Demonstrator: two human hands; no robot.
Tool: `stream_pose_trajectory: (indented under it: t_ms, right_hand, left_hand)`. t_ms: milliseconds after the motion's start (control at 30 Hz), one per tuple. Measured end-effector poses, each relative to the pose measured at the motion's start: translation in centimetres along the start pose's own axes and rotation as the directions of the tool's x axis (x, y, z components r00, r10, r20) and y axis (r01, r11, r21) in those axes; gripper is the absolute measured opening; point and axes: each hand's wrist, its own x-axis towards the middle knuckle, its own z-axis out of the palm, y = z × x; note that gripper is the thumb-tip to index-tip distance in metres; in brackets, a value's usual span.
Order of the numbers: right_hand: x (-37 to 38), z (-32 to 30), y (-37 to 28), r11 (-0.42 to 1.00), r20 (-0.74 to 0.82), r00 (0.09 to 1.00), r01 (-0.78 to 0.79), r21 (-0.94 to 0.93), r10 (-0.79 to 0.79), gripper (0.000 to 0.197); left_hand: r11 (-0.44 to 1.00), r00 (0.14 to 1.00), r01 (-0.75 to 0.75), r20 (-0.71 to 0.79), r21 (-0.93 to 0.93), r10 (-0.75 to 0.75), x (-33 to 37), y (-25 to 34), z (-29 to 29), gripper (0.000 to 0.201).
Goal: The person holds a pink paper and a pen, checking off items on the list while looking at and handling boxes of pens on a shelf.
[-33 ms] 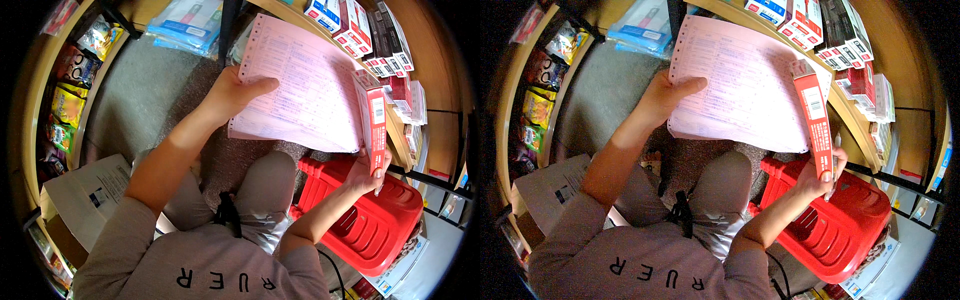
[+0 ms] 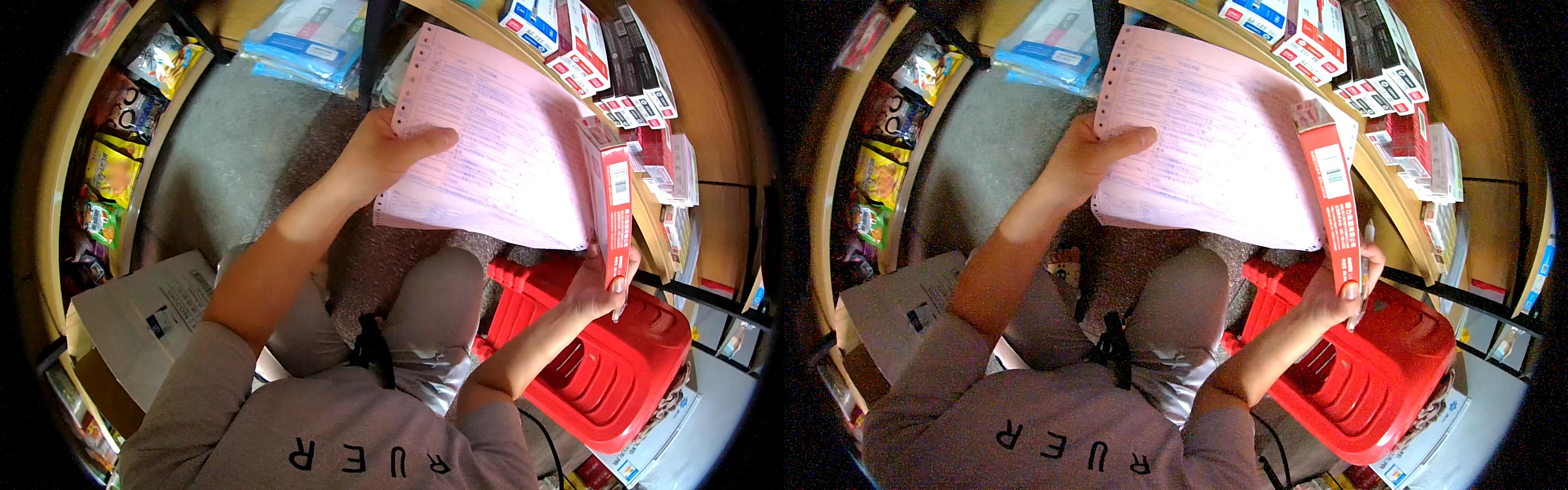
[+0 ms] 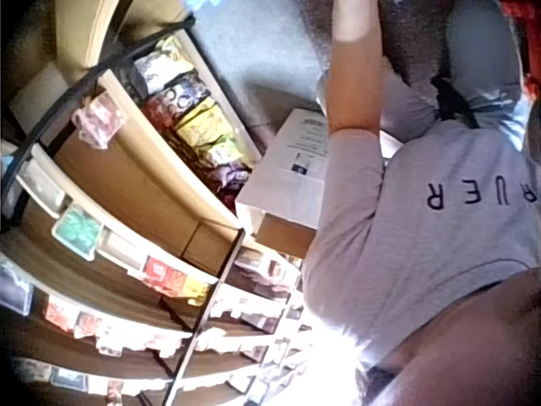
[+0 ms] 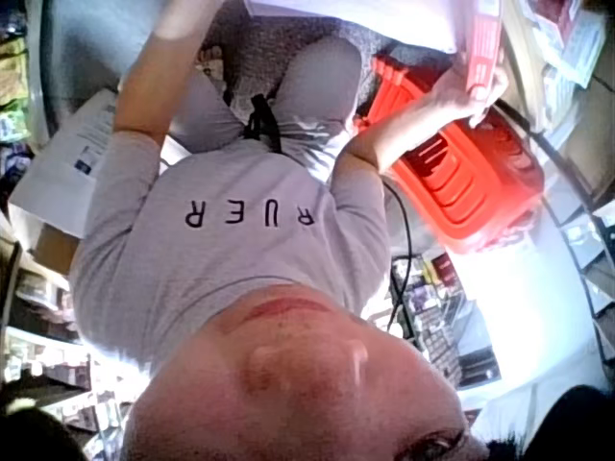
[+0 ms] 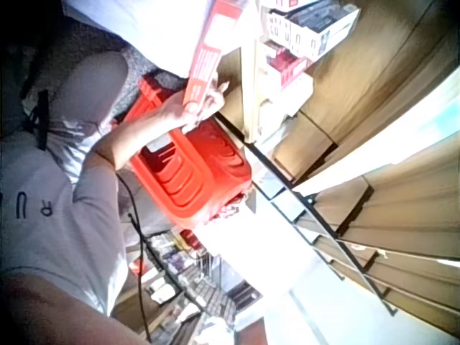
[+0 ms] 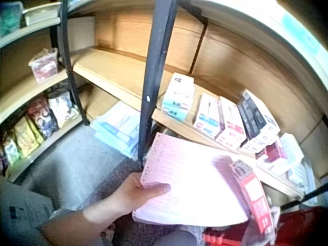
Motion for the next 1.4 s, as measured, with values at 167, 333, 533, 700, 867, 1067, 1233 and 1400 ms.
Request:
stream_pose_trajectory:
  t_ms: [167, 333, 533, 700, 867, 1067, 1233, 1400]
  right_hand:
    - [-0.4, 0.6, -0.3, 1.0, -0.026, 1.0, 0.005, -0.007, -0.005, 0.053]
    - [-0.2, 0.5, -0.3, 1.0, -0.035, 0.999, 0.024, 0.003, -0.024, 0.054]
    - [-0.3, -0.7, -0.6, 0.999, -0.005, 0.999, 0.052, 0.016, -0.052, 0.058]
    - [-0.4, -0.4, -1.3, 0.997, -0.02, 0.997, 0.069, -0.025, -0.069, 0.058]
    - [-0.3, 0.3, -1.4, 0.996, 0.011, 0.996, 0.083, -0.015, -0.083, 0.059]
    - [-0.3, -0.7, -0.9, 0.998, 0.058, 0.997, 0.052, -0.029, -0.05, 0.057]
    - [-0.4, -0.5, -0.9, 0.998, 0.06, 0.997, 0.06, -0.028, -0.058, 0.057]
    - [-0.4, 0.5, -1.1, 0.997, 0.012, 0.998, 0.069, -0.028, -0.068, 0.06]
  left_hand:
    - [0.997, 0.999, -0.051, 0.016, 0.049, 0.05, -0.1, 0.1, -0.1, 0.025]
    - [0.998, 0.999, -0.011, 0.048, -0.068, 0.014, -0.1, 0.3, -0.2, 0.025]
    - [0.994, 0.998, -0.016, 0.062, -0.112, 0.023, -0.1, 0.2, -0.1, 0.024]
    - [0.991, 0.995, -0.071, 0.058, -0.112, 0.078, -0.2, 0.4, 0.0, 0.023]
    - [0.993, 0.998, -0.066, 0.008, -0.093, 0.067, -0.2, 0.2, -0.1, 0.023]
    - [0.989, 0.997, -0.073, 0.011, -0.125, 0.075, -0.2, 0.2, -0.3, 0.022]
    - [0.988, 0.997, -0.074, 0.025, -0.133, 0.078, 0.0, 0.1, -0.4, 0.021]
    - [0.983, 0.997, -0.072, 0.028, -0.171, 0.078, 0.0, 0.2, -0.4, 0.02]
